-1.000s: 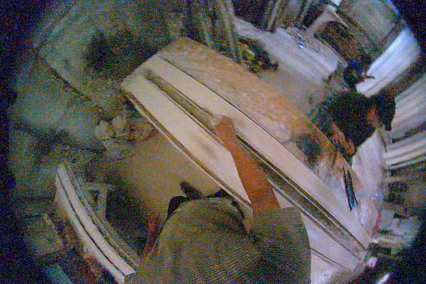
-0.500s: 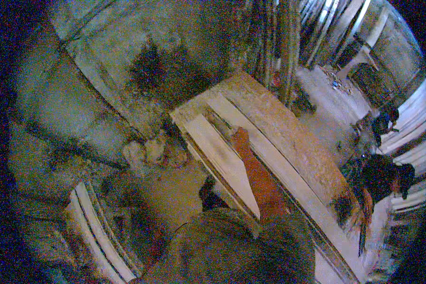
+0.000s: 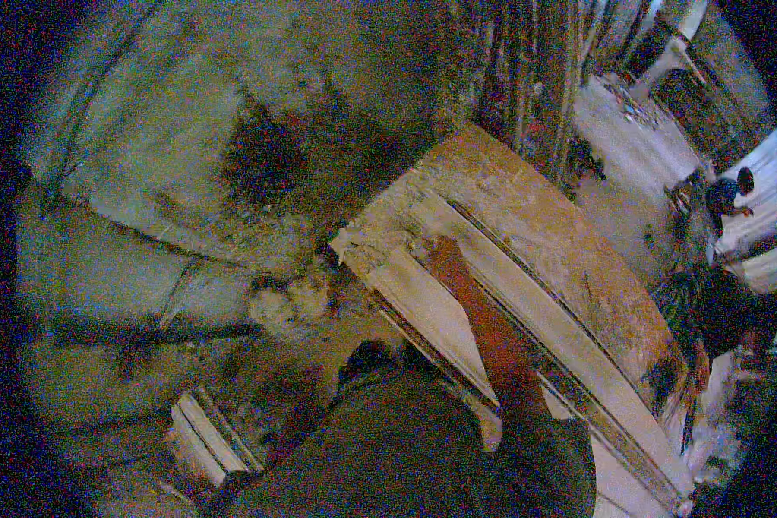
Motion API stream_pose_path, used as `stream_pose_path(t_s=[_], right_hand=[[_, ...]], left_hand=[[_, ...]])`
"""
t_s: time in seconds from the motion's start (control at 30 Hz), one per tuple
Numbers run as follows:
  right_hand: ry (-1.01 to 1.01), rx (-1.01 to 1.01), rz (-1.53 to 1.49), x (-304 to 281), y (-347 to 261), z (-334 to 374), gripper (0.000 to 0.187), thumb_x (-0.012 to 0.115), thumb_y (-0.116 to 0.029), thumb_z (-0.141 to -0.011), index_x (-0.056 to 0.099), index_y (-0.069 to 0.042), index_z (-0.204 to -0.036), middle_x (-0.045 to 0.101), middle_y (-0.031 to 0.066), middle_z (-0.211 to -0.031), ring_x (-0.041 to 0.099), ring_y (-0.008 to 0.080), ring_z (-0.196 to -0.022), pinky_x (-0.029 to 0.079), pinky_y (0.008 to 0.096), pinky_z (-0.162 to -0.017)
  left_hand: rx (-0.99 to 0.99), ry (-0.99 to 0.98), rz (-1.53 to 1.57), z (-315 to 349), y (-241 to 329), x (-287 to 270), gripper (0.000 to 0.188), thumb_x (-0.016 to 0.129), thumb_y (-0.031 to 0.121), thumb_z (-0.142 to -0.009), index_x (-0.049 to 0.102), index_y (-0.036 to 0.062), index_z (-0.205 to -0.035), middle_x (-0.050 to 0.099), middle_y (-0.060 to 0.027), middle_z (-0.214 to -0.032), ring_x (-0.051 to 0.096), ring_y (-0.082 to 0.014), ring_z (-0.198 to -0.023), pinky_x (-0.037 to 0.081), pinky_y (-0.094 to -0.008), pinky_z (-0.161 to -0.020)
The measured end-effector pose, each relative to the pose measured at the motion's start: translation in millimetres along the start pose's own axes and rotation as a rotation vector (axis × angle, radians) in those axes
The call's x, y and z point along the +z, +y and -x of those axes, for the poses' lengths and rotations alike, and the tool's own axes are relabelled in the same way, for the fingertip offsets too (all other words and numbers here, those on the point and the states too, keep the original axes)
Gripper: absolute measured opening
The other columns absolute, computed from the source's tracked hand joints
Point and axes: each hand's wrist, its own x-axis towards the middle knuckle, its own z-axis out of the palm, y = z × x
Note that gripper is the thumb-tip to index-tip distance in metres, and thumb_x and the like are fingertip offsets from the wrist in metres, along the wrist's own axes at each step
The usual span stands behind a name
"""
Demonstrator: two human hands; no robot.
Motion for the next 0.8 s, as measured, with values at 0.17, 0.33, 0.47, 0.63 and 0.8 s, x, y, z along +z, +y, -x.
stream_pose_path(t_s=[0.17,0.33,0.47,0.63,0.8], right_hand=[[-0.049,0.220,0.039,-58.6,1.3,137.8,0.041,0.068,-0.018,-0.079,0.066,-0.008,-0.119,0.069,0.0236,-0.106,0.065,0.0429,-0.097,0.052,0.0487,-0.084],[-0.015,0.251,0.099,-61.1,-9.2,198.3,0.038,0.070,-0.021,-0.081,0.068,-0.017,-0.119,0.070,0.0166,-0.105,0.065,0.0416,-0.098,0.053,0.0473,-0.087],[0.040,0.209,0.199,-27.6,-30.7,164.7,0.036,0.066,-0.014,-0.080,0.066,-0.012,-0.116,0.068,0.0189,-0.101,0.064,0.0426,-0.094,0.053,0.0497,-0.083],[-0.142,0.247,0.149,18.2,-101.2,73.5,0.043,0.067,-0.014,-0.081,0.061,-0.008,-0.122,0.065,0.0224,-0.107,0.062,0.0422,-0.097,0.051,0.0509,-0.087],[0.103,0.107,0.052,32.0,-177.2,51.9,0.053,0.066,-0.015,-0.086,0.049,-0.004,-0.135,0.057,0.0237,-0.124,0.059,0.0412,-0.111,0.046,0.0487,-0.099]], left_hand=[[0.277,-0.227,0.164,-128.6,146.9,89.5,0.032,0.064,0.033,-0.097,0.068,0.0039,-0.109,0.068,-0.0067,-0.101,0.063,-0.0188,-0.098,0.049,-0.0334,-0.087],[0.352,-0.297,0.011,-186.2,244.9,175.9,0.019,0.065,0.021,-0.095,0.067,0.0040,-0.104,0.068,-0.0058,-0.098,0.063,-0.0174,-0.093,0.049,-0.0332,-0.087],[0.550,-0.455,0.069,-199.9,273.4,213.4,0.013,0.067,0.016,-0.091,0.066,0.0042,-0.097,0.067,-0.0060,-0.096,0.062,-0.0184,-0.087,0.049,-0.0332,-0.083],[0.587,-0.645,-0.335,-162.4,284.8,211.9,0.021,0.067,0.023,-0.092,0.065,0.0042,-0.103,0.065,-0.0089,-0.097,0.061,-0.0229,-0.092,0.048,-0.0386,-0.086],[-0.126,-0.631,0.131,-169.8,309.4,216.5,0.037,0.067,0.034,-0.094,0.065,0.0025,-0.113,0.063,-0.0152,-0.118,0.058,-0.0274,-0.112,0.045,-0.0416,-0.098]])
